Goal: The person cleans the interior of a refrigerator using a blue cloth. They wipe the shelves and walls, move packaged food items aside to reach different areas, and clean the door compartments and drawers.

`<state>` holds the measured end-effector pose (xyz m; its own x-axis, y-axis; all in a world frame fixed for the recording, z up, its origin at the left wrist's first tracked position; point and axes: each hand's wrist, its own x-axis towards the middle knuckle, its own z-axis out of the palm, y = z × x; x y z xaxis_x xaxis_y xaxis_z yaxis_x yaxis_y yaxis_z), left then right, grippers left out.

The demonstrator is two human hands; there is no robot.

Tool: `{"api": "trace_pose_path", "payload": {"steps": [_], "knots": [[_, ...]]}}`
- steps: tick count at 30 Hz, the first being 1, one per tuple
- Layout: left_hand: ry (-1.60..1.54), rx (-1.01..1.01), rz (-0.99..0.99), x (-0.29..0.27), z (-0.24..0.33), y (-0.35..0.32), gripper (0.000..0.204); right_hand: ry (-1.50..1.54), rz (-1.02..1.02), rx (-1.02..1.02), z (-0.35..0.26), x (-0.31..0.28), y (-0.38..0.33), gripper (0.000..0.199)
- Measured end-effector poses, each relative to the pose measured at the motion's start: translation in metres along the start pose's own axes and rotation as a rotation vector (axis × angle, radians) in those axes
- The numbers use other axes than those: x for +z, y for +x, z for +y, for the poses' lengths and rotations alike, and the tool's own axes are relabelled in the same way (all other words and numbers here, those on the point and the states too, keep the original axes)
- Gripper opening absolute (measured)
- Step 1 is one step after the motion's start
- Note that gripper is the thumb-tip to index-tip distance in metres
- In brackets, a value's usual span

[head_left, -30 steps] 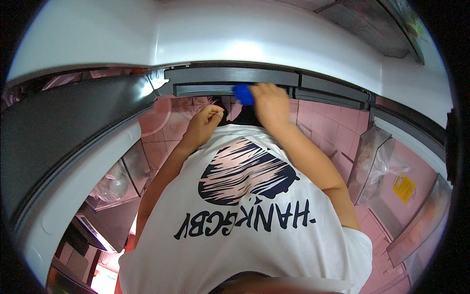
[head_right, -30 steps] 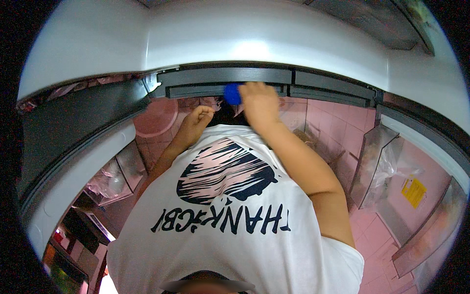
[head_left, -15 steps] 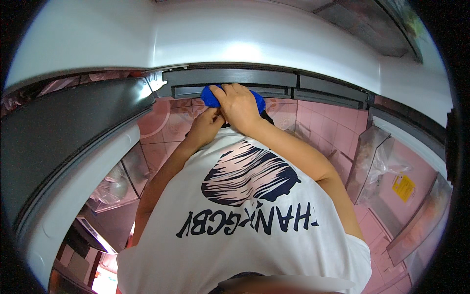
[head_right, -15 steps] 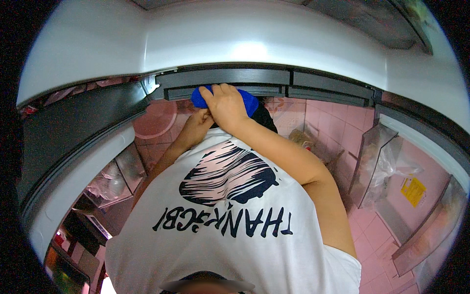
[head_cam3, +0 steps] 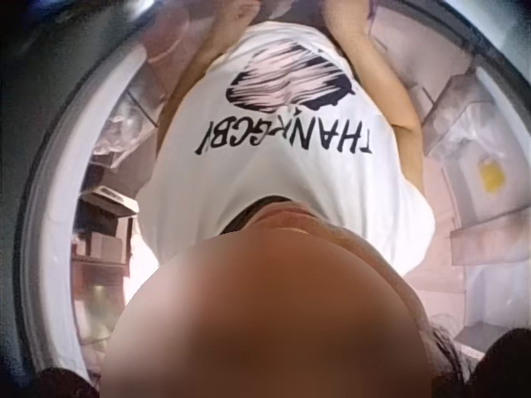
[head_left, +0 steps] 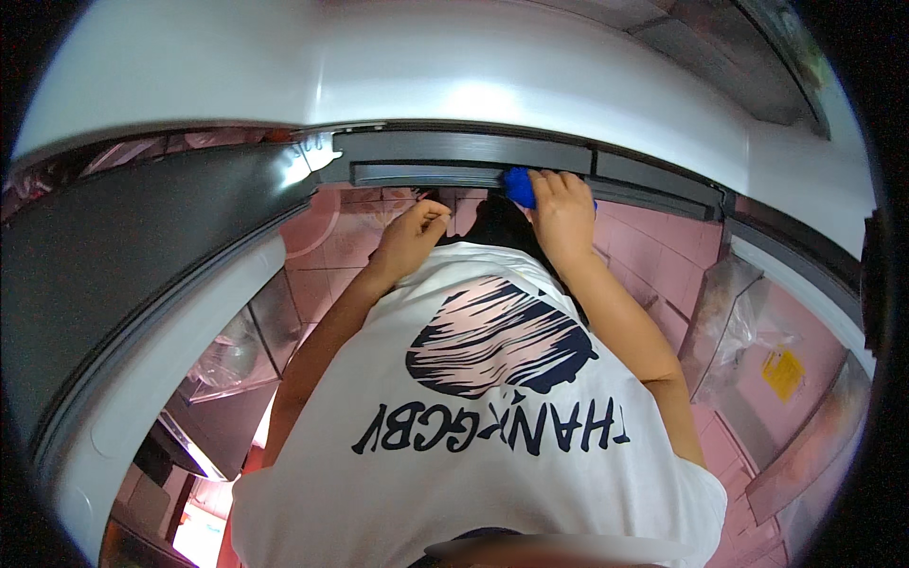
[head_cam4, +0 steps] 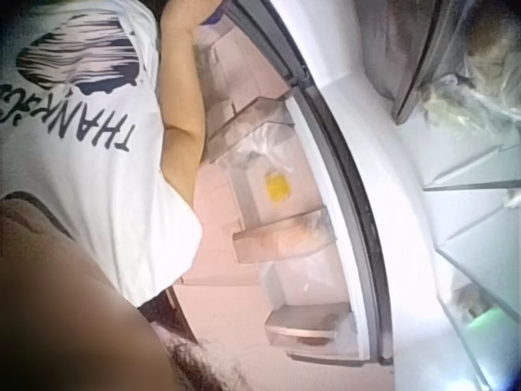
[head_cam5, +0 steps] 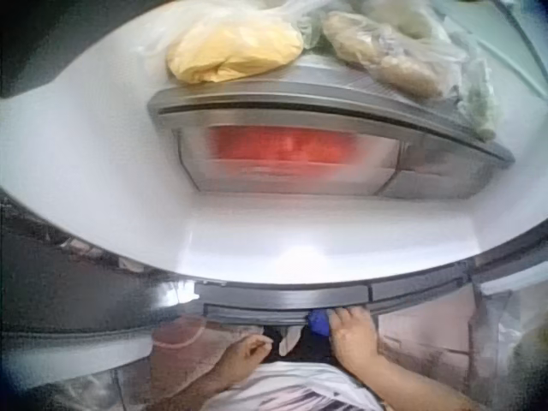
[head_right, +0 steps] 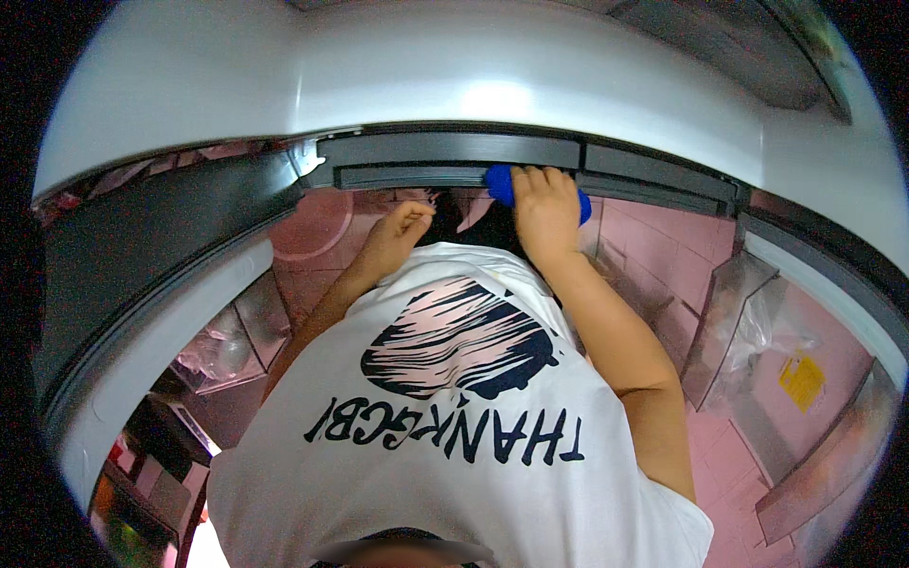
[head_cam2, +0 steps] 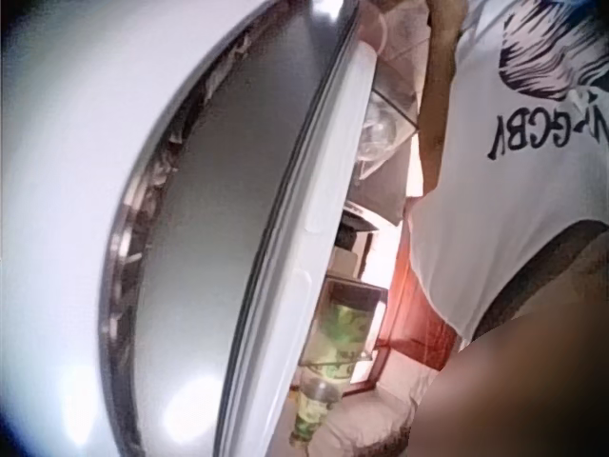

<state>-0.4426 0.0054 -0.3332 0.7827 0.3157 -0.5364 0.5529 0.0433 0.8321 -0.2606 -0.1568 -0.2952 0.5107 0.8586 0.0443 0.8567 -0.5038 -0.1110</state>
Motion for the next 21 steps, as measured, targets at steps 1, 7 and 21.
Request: {"api": "trace_pose_path", "payload": {"steps": [1, 7, 21], "knots": [[0.001, -0.005, -0.001, 0.0, -0.001, 0.0, 0.025, 0.049, 0.013, -0.032, -0.013, 0.003, 0.007, 0.037], [-0.029, -0.044, -0.025, -0.004, -0.02, 0.0, 0.021, 0.231, -0.111, -0.12, -0.079, 0.008, 0.045, 0.041], [0.061, -0.106, 0.039, -0.012, -0.021, -0.025, 0.036, 0.628, -0.133, -0.374, -0.132, 0.031, 0.08, 0.043]]}}
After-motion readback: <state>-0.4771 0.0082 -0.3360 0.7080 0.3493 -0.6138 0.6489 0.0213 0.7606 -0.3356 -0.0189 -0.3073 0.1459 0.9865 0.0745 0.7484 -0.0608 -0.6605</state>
